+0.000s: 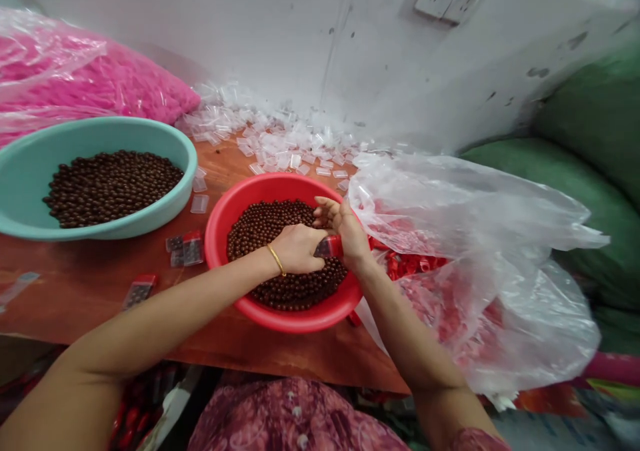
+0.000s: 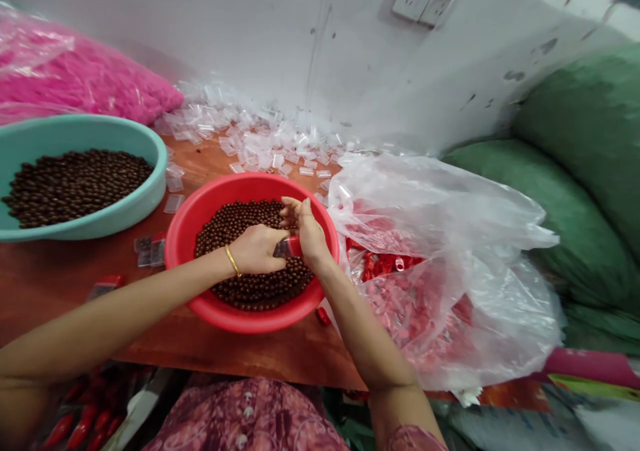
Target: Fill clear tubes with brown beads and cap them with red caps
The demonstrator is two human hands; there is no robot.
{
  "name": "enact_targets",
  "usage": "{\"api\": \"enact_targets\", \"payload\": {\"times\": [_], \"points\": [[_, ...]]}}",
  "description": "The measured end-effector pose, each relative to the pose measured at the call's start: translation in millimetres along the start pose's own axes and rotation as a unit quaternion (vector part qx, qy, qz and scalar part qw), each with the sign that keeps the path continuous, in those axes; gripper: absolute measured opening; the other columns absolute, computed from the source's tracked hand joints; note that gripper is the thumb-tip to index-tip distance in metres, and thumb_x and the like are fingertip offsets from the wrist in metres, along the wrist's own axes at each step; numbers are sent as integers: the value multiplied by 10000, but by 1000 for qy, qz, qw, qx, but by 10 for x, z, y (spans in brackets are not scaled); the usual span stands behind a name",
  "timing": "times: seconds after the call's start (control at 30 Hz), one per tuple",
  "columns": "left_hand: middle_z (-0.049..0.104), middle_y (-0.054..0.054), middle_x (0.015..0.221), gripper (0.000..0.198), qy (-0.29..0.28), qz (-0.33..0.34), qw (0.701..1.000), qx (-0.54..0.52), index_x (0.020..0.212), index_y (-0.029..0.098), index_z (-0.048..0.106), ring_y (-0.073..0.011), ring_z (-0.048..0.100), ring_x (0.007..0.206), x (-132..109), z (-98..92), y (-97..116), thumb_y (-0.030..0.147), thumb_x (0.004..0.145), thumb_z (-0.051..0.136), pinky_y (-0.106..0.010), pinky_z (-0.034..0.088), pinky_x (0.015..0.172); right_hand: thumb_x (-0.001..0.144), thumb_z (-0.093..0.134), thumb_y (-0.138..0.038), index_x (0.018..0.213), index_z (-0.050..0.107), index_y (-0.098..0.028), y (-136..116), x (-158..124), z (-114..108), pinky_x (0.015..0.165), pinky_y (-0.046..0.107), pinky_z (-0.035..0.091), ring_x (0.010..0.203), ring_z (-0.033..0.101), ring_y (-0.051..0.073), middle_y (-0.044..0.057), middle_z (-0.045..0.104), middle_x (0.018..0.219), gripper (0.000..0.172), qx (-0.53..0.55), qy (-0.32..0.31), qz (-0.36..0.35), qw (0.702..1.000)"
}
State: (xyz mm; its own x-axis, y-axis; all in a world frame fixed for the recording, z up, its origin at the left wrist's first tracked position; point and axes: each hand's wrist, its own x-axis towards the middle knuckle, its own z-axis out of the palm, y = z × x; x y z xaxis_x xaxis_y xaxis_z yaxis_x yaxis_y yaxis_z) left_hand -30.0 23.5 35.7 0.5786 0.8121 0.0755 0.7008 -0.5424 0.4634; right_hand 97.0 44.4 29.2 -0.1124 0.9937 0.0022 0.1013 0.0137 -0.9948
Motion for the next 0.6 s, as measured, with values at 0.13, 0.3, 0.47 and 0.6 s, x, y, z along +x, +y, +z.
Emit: {"api": "enact_targets", "payload": {"times": [0.13, 0.3, 0.47, 0.6], "points": [[679, -94, 812, 239, -11, -6, 998, 57, 892, 166, 607, -281, 654, 788, -70, -61, 85, 293, 700, 542, -356, 508, 700, 890, 138, -592, 1289, 481, -243, -55, -31, 34, 812, 284, 476, 883, 596, 141, 45, 633, 1010, 632, -13, -87, 25, 996], [684, -116, 810, 275, -25, -11, 994, 103, 967, 145, 594, -281, 659, 777, -91, -102, 85, 284, 749, 503, -362, 509, 701, 873, 247, -614, 1296, 488, -269, -170, -67, 32, 994, 341, 367, 1083, 521, 160, 38, 568, 1203, 597, -103, -81, -77, 988], [672, -62, 733, 186, -4, 15, 993, 117, 861, 182, 591, -225, 643, 685, -74, -252, 128, 298, 740, 508, -289, 470, 613, 864, 10, -634, 1234, 549, -243, -288, -110, 73, 918, 363, 436, 1060, 553, 175, 57, 607, 1159, 762, -52, -75, -95, 991], [636, 2, 650, 149, 68, -13, 995, 78, 790, 226, 553, -169, 605, 582, -574, -475, 38, 345, 806, 464, -253, 427, 558, 860, 39, -643, 1087, 640, -223, -177, -256, -250, 815, 333, 487, 922, 620, 167, 61, 661, 1035, 767, -24, 13, -114, 993]]}}
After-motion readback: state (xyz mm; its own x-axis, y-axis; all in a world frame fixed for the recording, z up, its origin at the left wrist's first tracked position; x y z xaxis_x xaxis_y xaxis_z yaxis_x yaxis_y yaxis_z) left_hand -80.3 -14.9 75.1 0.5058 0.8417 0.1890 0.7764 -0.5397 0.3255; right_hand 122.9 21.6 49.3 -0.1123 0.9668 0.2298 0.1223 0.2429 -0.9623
